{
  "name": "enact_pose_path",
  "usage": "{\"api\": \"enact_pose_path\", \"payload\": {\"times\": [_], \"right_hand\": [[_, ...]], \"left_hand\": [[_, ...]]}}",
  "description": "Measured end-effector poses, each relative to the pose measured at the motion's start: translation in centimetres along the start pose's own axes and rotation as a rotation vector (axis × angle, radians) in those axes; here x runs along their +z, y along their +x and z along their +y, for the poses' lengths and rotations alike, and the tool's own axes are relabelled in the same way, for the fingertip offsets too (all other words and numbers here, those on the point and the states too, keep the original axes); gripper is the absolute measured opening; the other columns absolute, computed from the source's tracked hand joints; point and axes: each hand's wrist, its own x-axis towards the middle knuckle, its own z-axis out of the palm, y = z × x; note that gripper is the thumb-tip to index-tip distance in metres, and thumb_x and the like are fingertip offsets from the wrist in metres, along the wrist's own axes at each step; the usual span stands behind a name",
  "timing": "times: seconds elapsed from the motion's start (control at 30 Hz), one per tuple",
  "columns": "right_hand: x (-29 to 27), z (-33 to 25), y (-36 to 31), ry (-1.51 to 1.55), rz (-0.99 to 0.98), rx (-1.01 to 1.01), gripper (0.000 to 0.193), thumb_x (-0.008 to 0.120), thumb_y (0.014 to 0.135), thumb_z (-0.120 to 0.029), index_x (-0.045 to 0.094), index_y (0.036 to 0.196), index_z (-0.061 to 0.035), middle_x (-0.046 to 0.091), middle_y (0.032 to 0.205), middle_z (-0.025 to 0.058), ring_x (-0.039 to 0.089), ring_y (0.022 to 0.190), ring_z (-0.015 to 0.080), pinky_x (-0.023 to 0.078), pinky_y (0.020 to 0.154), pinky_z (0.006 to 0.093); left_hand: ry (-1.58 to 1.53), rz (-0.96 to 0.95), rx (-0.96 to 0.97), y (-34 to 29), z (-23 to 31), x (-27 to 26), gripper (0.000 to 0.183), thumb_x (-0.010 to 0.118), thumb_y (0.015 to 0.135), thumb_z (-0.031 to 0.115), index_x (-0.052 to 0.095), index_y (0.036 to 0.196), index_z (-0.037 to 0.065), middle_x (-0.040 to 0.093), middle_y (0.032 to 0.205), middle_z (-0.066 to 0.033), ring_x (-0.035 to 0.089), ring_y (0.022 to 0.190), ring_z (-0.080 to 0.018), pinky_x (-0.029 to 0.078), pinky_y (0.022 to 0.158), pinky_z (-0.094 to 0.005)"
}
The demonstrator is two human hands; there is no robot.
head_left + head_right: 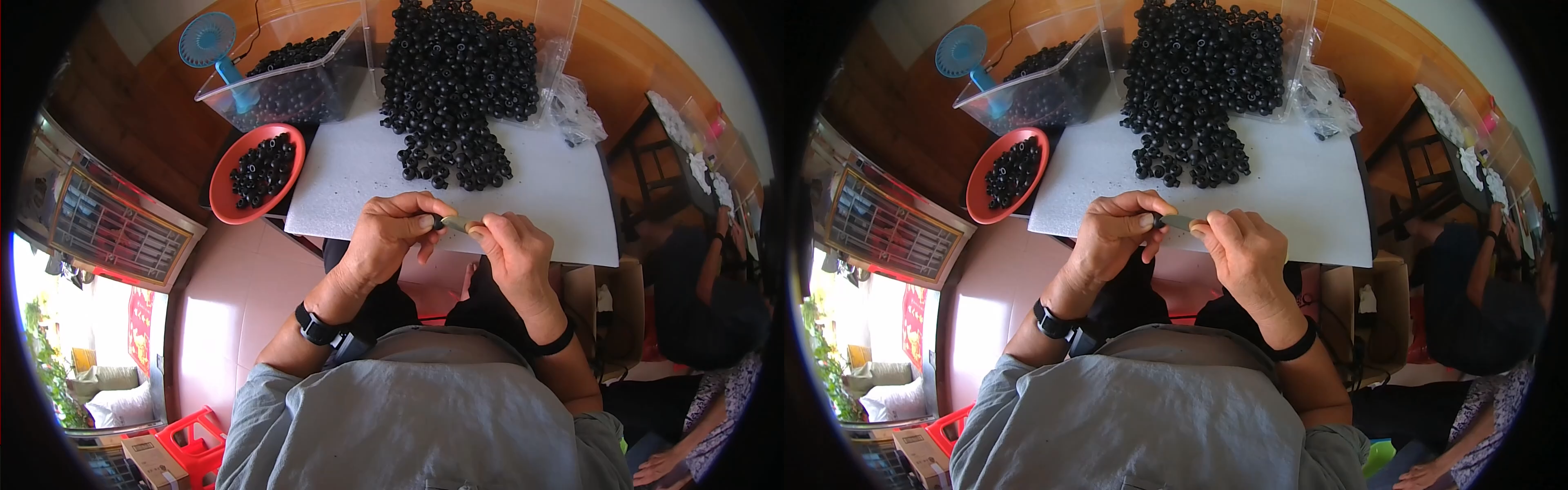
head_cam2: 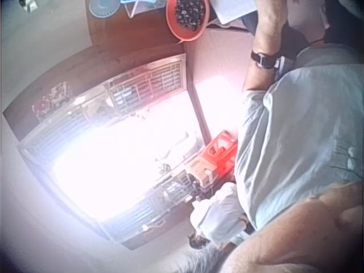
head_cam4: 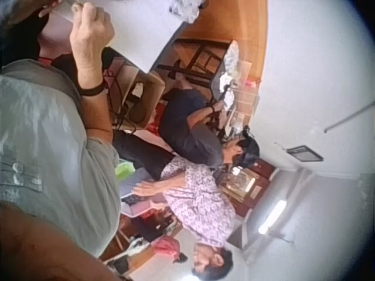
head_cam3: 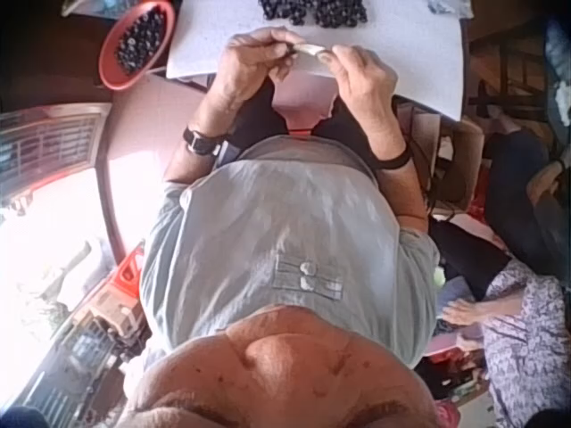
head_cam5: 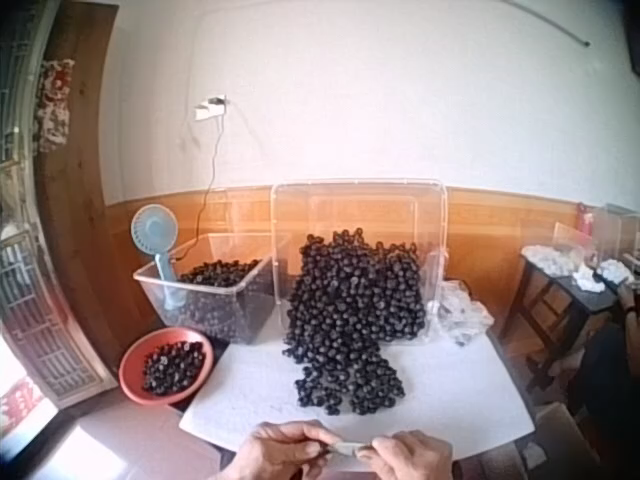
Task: Sorting or processing small black spherical components using a small knife or tool.
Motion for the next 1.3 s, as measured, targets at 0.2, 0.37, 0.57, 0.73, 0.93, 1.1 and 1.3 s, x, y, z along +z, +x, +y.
{"api": "enact_pose_path", "payload": {"times": [0.2,0.37,0.57,0.73,0.93,1.1,1.3], "right_hand": [[-0.3,-0.2,0.5,0.049,-0.025,0.039,0.019,0.077,0.088,-0.021,0.063,0.09,-0.0074,0.063,0.071,0.0038,0.062,0.062,0.023,0.047,0.051,0.0361],[-0.3,-0.1,0.4,0.037,-0.029,0.046,0.018,0.076,0.089,-0.021,0.063,0.089,-0.0081,0.063,0.07,0.0036,0.061,0.061,0.0229,0.047,0.051,0.0363],[-0.2,-0.6,0.5,0.029,-0.047,-0.022,0.017,0.076,0.089,-0.02,0.063,0.087,-0.0088,0.062,0.071,0.0042,0.061,0.061,0.0236,0.046,0.051,0.0369],[-0.4,-0.5,0.3,0.228,0.0,0.133,0.015,0.075,0.091,-0.017,0.065,0.086,-0.0068,0.062,0.069,0.0058,0.06,0.059,0.0232,0.045,0.052,0.0356],[-0.4,-0.9,0.4,0.299,0.03,0.288,0.016,0.075,0.092,-0.017,0.067,0.085,-0.005,0.062,0.067,0.0071,0.06,0.057,0.0216,0.045,0.052,0.0336],[-0.2,-1.0,0.6,0.266,0.038,0.347,0.019,0.075,0.091,-0.018,0.065,0.082,-0.0053,0.062,0.066,0.0068,0.06,0.057,0.0223,0.045,0.052,0.0342],[-0.1,-0.9,0.4,0.213,0.037,0.308,0.021,0.074,0.092,-0.021,0.064,0.081,-0.0064,0.062,0.067,0.0066,0.062,0.059,0.0249,0.046,0.052,0.0363]], "left_hand": [[0.016,-0.033,0.119,-0.2,-0.8,0.2,0.024,0.054,0.1,0.0,0.067,0.117,-0.01,0.06,0.104,-0.0104,0.062,0.087,-0.019,0.052,0.059,-0.0289],[0.002,-0.039,0.136,-0.1,-0.9,0.4,0.023,0.053,0.1,-0.001,0.068,0.116,-0.009,0.059,0.101,-0.0091,0.06,0.079,-0.0176,0.051,0.06,-0.028],[0.072,-0.029,0.156,0.1,-1.2,0.5,0.022,0.054,0.1,-0.001,0.069,0.114,-0.008,0.061,0.098,-0.0083,0.06,0.074,-0.0169,0.051,0.062,-0.0276],[-0.13,0.016,0.126,0.1,-0.8,0.2,0.023,0.058,0.1,0.001,0.069,0.119,-0.006,0.066,0.103,-0.0116,0.064,0.083,-0.018,0.055,0.064,-0.0317],[-0.087,0.007,0.097,-0.1,-0.8,0.3,0.026,0.056,0.101,0.0,0.067,0.123,-0.006,0.065,0.104,-0.0118,0.064,0.089,-0.0189,0.056,0.068,-0.0316],[-0.042,-0.025,0.139,0.0,-1.0,0.4,0.026,0.056,0.1,0.0,0.067,0.123,-0.006,0.065,0.104,-0.0132,0.064,0.088,-0.0207,0.056,0.067,-0.0316],[-0.024,0.001,0.159,0.0,-1.2,0.6,0.026,0.057,0.1,0.001,0.067,0.122,-0.005,0.065,0.104,-0.015,0.064,0.085,-0.0226,0.055,0.066,-0.0323]]}}
